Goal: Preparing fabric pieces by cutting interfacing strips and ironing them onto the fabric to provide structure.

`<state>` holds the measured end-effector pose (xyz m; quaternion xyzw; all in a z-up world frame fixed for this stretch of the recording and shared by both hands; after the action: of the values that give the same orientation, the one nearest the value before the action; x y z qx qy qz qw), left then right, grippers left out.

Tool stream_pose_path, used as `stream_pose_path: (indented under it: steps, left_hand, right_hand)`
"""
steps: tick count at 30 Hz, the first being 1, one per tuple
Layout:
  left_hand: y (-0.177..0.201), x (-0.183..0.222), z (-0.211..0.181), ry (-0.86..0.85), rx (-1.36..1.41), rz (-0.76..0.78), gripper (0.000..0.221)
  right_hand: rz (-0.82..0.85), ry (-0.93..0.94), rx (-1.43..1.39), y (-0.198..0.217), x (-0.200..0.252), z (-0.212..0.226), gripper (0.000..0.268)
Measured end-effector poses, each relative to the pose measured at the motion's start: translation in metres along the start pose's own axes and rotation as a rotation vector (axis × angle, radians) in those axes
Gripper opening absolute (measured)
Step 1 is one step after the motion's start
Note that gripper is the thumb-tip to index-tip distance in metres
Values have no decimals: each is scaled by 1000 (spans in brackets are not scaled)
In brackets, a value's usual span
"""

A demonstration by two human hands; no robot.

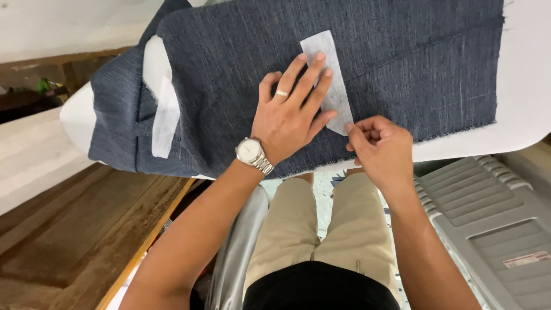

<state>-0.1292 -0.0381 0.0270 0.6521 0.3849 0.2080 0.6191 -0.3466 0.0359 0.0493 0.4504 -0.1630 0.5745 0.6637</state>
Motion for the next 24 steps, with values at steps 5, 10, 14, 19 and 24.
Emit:
stream_pose_path:
  steps: [5, 10, 14, 19, 24]
  left_hand:
    - [-8, 1, -2, -5, -32, 18, 65]
    - [-10, 2, -4, 8, -1, 19, 64]
    - [-9, 2, -4, 29, 3, 64, 73]
    - [-8, -1, -5, 40, -20, 93, 76]
    - [-7, 3, -7, 71, -35, 102, 82]
  right_hand:
    - [-7, 44, 22, -1, -3, -9, 21]
    - [-16, 71, 31, -2, -4, -10, 24]
    - [-5, 37, 12, -2, -1, -9, 25]
    - [-11, 92, 23, 0, -3, -16, 29]
    - [-10, 130, 70, -1, -4, -18, 31]
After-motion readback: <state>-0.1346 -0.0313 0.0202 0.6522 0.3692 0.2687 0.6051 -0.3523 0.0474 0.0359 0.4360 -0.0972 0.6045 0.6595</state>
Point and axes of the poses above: each hand's wrist, its own x-axis away from the middle knuckle, its own y-axis out of the back of the hand, z = x × y, the point moved 3 cm from there along -x, towards the middle knuckle, and after that the axes turned 2 degrees about -z, right-handed, at the moved point
